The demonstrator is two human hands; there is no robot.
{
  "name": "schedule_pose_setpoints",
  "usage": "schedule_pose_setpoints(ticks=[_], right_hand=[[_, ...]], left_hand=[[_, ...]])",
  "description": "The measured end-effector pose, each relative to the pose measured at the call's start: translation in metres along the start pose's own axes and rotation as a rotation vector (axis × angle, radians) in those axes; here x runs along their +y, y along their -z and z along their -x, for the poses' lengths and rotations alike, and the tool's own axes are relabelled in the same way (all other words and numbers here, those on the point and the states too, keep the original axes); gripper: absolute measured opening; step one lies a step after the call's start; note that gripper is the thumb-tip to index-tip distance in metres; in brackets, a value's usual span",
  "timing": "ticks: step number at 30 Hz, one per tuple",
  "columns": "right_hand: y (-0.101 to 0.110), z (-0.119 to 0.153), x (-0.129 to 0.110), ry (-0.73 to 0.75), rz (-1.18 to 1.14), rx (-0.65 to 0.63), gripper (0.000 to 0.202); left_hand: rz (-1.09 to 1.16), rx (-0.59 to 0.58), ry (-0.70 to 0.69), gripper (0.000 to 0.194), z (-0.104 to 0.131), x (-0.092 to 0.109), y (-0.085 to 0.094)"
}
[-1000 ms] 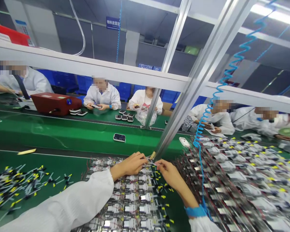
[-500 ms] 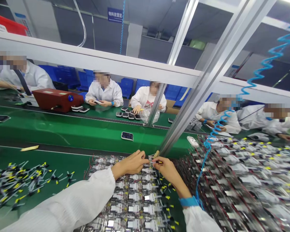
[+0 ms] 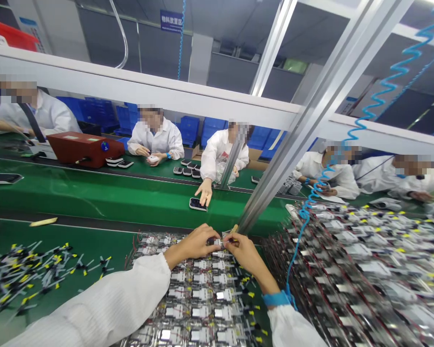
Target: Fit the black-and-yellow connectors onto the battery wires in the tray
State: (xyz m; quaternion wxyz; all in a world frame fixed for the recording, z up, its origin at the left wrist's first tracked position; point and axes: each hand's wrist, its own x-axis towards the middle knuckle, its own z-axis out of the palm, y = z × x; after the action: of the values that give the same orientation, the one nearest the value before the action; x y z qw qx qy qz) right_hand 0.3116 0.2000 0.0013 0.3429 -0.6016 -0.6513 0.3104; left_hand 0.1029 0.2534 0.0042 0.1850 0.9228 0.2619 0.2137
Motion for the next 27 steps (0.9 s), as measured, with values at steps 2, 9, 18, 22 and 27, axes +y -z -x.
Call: schedule_pose_setpoints(ticks=[2, 9, 18, 22, 27], right_hand=[[-0.0006, 0.0010, 0.0008, 0.000, -0.005, 0.005, 0.030], [-0.0025, 0.0038, 0.0025, -0.015, -0.046, 0.013, 0.034], [-0.0021, 0.0027, -0.0039, -0.012, -0.096, -0.010, 0.036], [-0.0015, 0.0028, -0.0041, -0.013, -0.093, -0.009, 0.035], [-0.0029, 0.0009, -0.0008, -0.015, -0.083, -0.008, 0.034]], left_hand=[[0.014, 0.003, 0.014, 0.029, -0.0007, -0.0025, -0.0027], [0.041, 0.002, 0.035, 0.030, -0.0023, -0.0046, -0.0046], [0.045, -0.007, 0.038, 0.029, -0.0022, -0.0043, -0.0031], [0.045, -0.013, 0.037, 0.029, -0.0018, -0.0027, -0.0012], [0.052, -0.013, 0.038, 0.027, -0.0026, -0.0028, -0.0019]])
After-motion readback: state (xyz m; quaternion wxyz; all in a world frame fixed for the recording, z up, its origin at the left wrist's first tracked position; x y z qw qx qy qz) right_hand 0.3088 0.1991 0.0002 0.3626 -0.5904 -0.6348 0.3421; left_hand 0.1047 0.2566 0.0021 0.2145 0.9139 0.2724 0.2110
